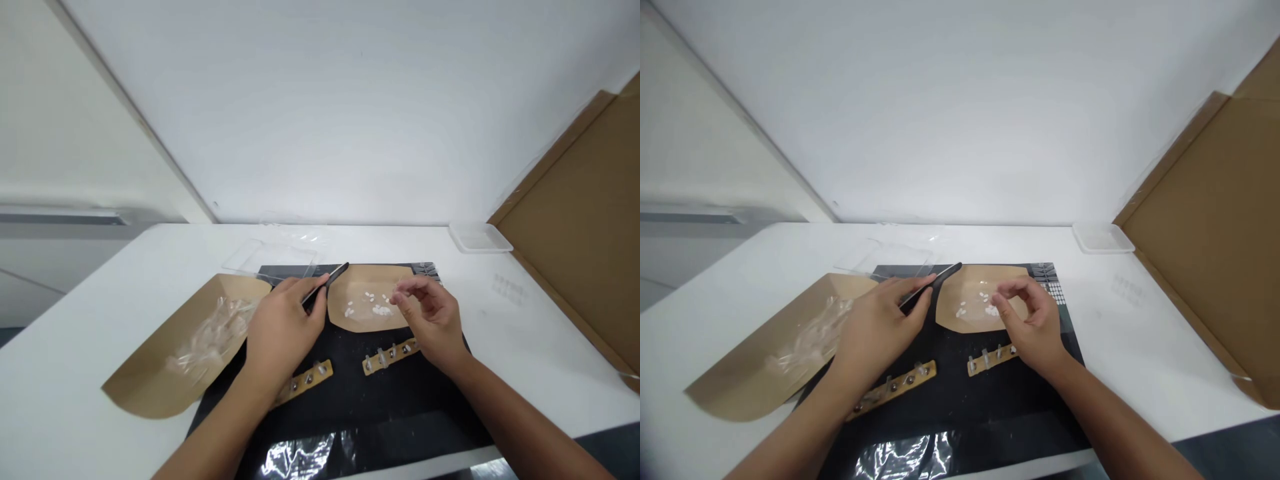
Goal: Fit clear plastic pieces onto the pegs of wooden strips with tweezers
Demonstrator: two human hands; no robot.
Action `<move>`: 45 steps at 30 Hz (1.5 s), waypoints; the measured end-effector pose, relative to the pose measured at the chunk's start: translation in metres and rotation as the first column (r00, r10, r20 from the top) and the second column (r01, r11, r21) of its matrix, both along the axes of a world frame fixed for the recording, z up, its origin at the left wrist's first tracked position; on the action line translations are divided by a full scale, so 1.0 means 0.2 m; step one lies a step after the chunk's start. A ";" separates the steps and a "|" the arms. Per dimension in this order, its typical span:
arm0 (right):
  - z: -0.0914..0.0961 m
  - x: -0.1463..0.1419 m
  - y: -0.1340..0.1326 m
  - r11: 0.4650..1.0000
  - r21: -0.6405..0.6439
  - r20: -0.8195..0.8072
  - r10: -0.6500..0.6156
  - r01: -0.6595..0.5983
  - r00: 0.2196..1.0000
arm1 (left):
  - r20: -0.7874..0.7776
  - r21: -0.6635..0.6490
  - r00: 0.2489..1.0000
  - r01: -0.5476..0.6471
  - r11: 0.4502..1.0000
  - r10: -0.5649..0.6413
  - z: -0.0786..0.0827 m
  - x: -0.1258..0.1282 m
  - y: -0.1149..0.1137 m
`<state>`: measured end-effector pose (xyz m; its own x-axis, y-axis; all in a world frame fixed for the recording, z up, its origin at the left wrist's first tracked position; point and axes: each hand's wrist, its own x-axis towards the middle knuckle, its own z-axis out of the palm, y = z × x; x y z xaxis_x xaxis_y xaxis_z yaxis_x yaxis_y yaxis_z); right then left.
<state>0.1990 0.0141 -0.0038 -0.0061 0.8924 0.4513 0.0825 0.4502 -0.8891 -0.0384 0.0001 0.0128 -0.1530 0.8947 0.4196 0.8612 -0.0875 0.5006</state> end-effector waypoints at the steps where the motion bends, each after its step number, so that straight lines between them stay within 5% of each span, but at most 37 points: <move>1: 0.00 0.00 0.00 1.000 -0.016 -0.015 0.017 -0.017 1.000 | -0.003 -0.008 1.000 -0.003 1.000 0.003 0.00 -0.01 0.01; 12: 0.00 0.02 0.01 0.999 0.049 0.055 0.019 -0.022 0.998 | -0.164 -0.077 0.986 -0.026 0.997 0.013 0.01 -0.08 0.02; 21: 0.00 0.02 -0.01 0.929 0.370 0.355 -0.132 -0.010 0.925 | -0.365 -0.047 0.926 -0.122 0.991 0.096 0.06 -0.05 -0.04; 25: 0.02 0.00 -0.05 0.870 0.480 0.413 -0.110 -0.114 0.904 | -0.039 -0.021 0.985 0.167 0.986 -0.168 0.11 0.02 -0.22; 27: 0.03 -0.01 -0.08 0.828 0.529 0.435 -0.076 -0.186 0.897 | 0.232 -0.042 0.934 0.288 0.957 -0.271 0.11 0.08 -0.33; 33: 0.01 -0.03 -0.15 0.720 0.606 0.510 -0.025 -0.339 0.860 | 0.661 -0.005 0.712 0.320 0.947 -0.237 0.02 0.21 -0.58; 45: 0.04 -0.05 -0.22 0.573 0.672 0.568 0.010 -0.470 0.823 | 0.924 -0.192 0.376 0.298 0.935 0.070 -0.12 0.25 -0.66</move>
